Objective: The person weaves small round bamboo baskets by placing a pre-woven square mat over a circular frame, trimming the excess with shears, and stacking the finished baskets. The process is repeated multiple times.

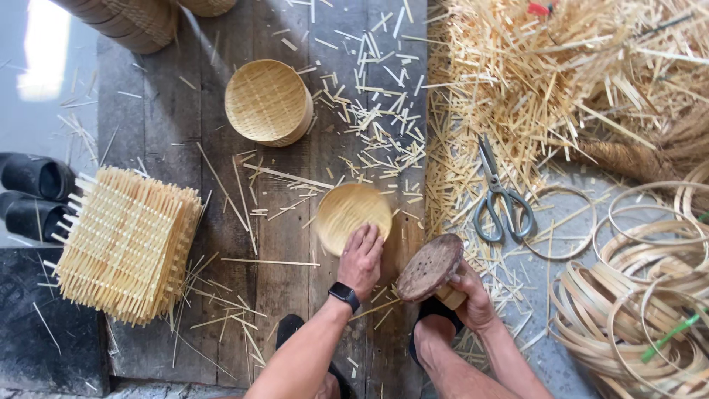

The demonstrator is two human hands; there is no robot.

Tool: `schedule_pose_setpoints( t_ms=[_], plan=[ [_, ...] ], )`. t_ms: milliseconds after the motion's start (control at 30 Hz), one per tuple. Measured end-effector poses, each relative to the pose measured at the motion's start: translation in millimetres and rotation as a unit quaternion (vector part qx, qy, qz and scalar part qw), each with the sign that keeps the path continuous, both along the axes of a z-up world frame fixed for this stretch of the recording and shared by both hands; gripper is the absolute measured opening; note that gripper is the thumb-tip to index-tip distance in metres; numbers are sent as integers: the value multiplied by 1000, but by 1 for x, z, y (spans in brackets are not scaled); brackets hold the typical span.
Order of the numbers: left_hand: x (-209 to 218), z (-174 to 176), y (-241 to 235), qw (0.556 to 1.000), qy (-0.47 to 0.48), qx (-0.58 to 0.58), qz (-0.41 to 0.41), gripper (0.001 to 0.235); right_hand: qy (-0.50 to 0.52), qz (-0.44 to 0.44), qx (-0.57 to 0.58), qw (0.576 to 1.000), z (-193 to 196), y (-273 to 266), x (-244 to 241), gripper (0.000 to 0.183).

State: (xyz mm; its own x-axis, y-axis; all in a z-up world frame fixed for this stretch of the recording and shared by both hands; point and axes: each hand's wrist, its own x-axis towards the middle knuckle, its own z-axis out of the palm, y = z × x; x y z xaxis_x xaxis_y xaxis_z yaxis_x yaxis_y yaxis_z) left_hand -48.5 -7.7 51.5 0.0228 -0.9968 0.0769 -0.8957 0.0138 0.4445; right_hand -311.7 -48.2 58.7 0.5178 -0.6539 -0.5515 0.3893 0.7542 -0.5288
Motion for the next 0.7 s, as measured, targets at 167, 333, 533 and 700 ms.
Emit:
schedule_pose_setpoints(
  t_ms=[167,333,533,700],
  plan=[
    [82,7,-31,983,-78,-133,-96,40,-19,-14,28,999,-40,9,-18,66],
    [194,35,-105,971,-145,-182,51,25,-12,-24,63,998,-75,14,-33,67],
    [232,36,-135,975,-148,-143,88,21,13,-10,75,997,-85,14,-38,75],
    [233,25,-140,978,-145,-103,105,24,41,2,79,996,-69,8,-32,69]
  ],
)
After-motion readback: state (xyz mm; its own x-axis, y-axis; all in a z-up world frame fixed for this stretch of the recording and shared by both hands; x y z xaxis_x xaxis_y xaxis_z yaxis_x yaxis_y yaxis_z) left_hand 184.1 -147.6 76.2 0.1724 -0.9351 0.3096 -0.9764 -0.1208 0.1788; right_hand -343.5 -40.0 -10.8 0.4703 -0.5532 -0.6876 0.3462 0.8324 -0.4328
